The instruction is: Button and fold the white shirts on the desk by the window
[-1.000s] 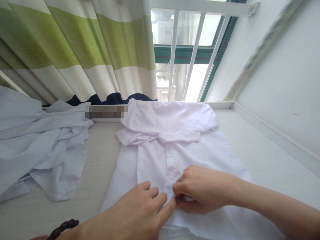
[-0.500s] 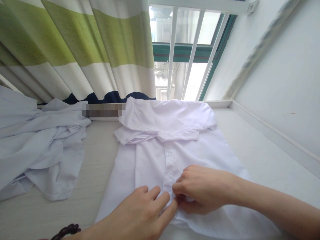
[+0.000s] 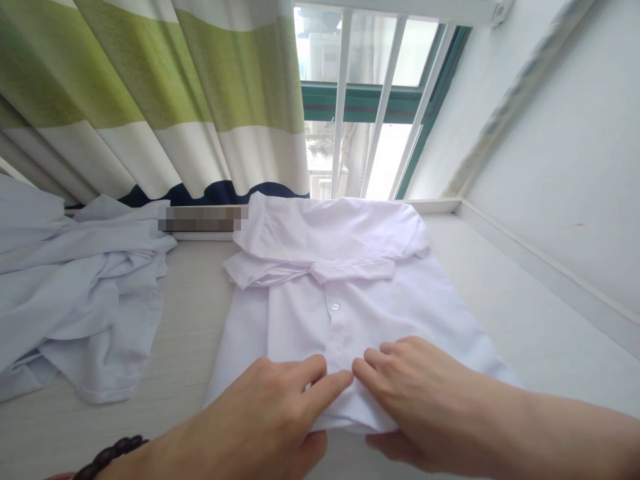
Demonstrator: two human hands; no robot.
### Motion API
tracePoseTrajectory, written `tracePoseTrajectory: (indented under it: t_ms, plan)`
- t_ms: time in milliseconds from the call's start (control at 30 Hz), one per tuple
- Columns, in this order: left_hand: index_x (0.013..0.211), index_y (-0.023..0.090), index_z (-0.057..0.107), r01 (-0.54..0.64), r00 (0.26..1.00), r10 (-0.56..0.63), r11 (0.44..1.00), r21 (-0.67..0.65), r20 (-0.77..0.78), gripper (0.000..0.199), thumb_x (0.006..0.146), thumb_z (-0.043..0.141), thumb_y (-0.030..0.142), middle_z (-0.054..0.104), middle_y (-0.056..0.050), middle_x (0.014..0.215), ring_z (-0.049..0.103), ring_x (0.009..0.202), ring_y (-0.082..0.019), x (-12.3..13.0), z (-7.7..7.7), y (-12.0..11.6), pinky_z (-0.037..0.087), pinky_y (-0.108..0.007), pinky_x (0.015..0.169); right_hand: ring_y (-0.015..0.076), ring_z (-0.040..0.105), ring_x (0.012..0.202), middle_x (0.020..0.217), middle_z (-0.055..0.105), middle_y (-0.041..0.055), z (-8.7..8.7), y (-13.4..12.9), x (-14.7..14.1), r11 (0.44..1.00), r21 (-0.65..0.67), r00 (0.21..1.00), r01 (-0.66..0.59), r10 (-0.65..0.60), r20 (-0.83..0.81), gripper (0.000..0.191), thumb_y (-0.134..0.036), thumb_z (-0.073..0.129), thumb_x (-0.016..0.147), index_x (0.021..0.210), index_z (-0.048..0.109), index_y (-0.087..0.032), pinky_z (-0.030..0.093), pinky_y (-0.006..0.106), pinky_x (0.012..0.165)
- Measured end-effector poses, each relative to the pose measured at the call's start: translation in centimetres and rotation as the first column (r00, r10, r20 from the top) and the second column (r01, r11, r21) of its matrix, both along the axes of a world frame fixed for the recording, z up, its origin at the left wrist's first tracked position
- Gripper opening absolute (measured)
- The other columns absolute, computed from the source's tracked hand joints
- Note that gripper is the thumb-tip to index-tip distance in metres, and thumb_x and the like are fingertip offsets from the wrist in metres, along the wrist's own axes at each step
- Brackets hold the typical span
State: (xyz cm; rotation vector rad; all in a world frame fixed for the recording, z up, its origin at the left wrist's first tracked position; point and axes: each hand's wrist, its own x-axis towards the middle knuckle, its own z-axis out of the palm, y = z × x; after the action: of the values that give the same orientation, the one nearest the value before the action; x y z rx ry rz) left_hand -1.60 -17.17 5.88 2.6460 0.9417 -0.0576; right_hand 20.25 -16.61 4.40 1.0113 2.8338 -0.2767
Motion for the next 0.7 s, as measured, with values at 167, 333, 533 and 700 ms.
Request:
tracePoseTrajectory:
  t_ms: [167, 333, 533, 700]
  plan:
    - [0.097, 0.022, 0.056, -0.008, 1.0, 0.008, 0.999, 0.043, -0.012, 0.028, 0.077, 0.049, 0.004, 0.063, 0.001, 0.089, 0.059, 0.071, -0.013, 0.1, 0.1, 0.0, 0.045, -0.022, 0.06, 0.0148, 0.051, 0.052, 0.069, 0.06, 0.0017, -0.3, 0.4, 0.5, 0.998, 0.058, 1.0, -0.024, 0.022, 0.021, 0.006, -0.014, 0.054, 0.08, 0.078, 0.05, -0.019, 0.021, 0.03, 0.049]
    - [0.105, 0.021, 0.052, -0.032, 0.994, 0.048, 0.985, 0.168, -0.096, 0.023, 0.082, 0.056, 0.023, 0.062, -0.003, 0.096, 0.059, 0.082, -0.021, 0.5, -1.5, -1.0, 0.049, -0.028, 0.063, 0.0151, 0.054, 0.051, 0.068, 0.062, 0.0004, 1.5, 1.4, 0.8, 1.0, -0.021, 1.0, -0.013, 0.013, 0.001, 0.007, -0.019, 0.054, 0.079, 0.075, 0.048, -0.02, 0.018, 0.03, 0.048]
    - [0.126, 0.023, 0.04, 0.03, 0.987, 0.023, 0.946, 0.324, -0.161, 0.046, 0.084, 0.046, 0.006, 0.061, -0.005, 0.105, 0.059, 0.086, -0.02, -0.1, -3.2, -1.2, 0.048, -0.029, 0.067, 0.016, 0.058, 0.055, 0.069, 0.065, 0.0013, 2.7, 1.9, 0.5, 0.997, -0.068, 0.999, 0.02, -0.018, 0.039, 0.006, -0.023, 0.054, 0.082, 0.077, 0.052, -0.019, 0.019, 0.029, 0.049]
    - [0.121, 0.029, 0.044, 0.074, 0.991, -0.045, 0.968, 0.24, -0.124, 0.047, 0.082, 0.045, 0.003, 0.062, -0.001, 0.1, 0.06, 0.077, -0.016, -1.5, -0.9, -0.7, 0.045, -0.025, 0.062, 0.0163, 0.058, 0.057, 0.071, 0.064, 0.0003, 2.5, 1.7, 1.1, 0.991, -0.128, 0.998, -0.038, 0.043, 0.036, 0.004, -0.022, 0.057, 0.082, 0.08, 0.054, -0.02, 0.022, 0.028, 0.049]
